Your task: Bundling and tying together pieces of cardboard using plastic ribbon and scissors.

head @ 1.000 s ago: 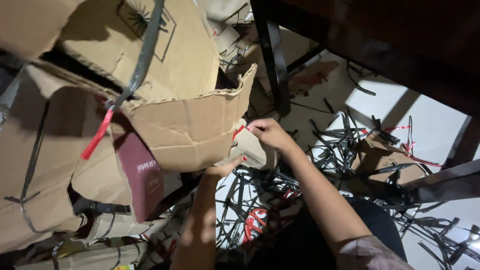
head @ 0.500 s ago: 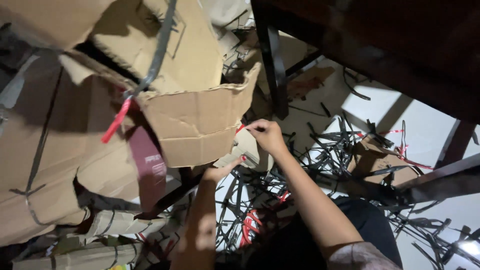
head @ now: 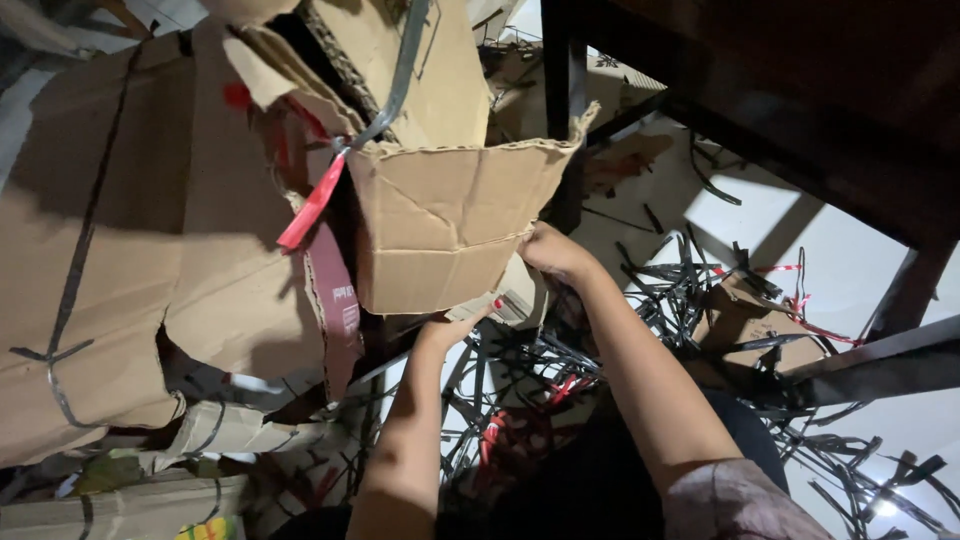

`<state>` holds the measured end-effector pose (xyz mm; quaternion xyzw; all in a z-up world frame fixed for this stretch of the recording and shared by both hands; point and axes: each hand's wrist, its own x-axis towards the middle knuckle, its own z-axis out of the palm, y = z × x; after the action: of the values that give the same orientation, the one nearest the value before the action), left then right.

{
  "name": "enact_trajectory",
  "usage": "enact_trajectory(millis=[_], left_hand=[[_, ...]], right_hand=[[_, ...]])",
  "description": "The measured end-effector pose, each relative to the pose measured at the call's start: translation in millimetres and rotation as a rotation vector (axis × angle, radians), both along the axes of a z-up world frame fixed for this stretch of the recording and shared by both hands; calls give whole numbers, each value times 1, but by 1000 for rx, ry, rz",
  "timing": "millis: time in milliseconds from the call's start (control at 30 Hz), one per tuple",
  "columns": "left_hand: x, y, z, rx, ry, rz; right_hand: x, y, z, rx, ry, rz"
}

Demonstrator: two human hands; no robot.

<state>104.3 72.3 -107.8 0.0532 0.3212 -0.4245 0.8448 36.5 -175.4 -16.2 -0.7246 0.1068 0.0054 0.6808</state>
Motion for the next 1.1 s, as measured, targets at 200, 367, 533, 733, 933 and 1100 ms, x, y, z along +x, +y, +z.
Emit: enact_trajectory(millis=[200, 367, 533, 733, 933, 1100], left_hand=[[-39, -19, 110, 1610, -1185, -1438], [-36, -12, 88, 1534, -1313, -1049], [-33, -26, 89, 1524, -1307, -1018], [-37, -18, 91, 1564, -1242, -965], [-54, -20, 102, 1593, -1205, -906], [-67, -21, 100, 1645, -1324, -837]], right_hand=[[-2, 40, -27, 71, -12, -648], [-10, 34, -8, -60, -234, -495], [-4, 3, -12, -83, -128, -289], [-29, 16, 51, 47, 78, -32], [-53, 16, 46, 26, -236, 199], [-46, 9, 37, -22, -312, 283]])
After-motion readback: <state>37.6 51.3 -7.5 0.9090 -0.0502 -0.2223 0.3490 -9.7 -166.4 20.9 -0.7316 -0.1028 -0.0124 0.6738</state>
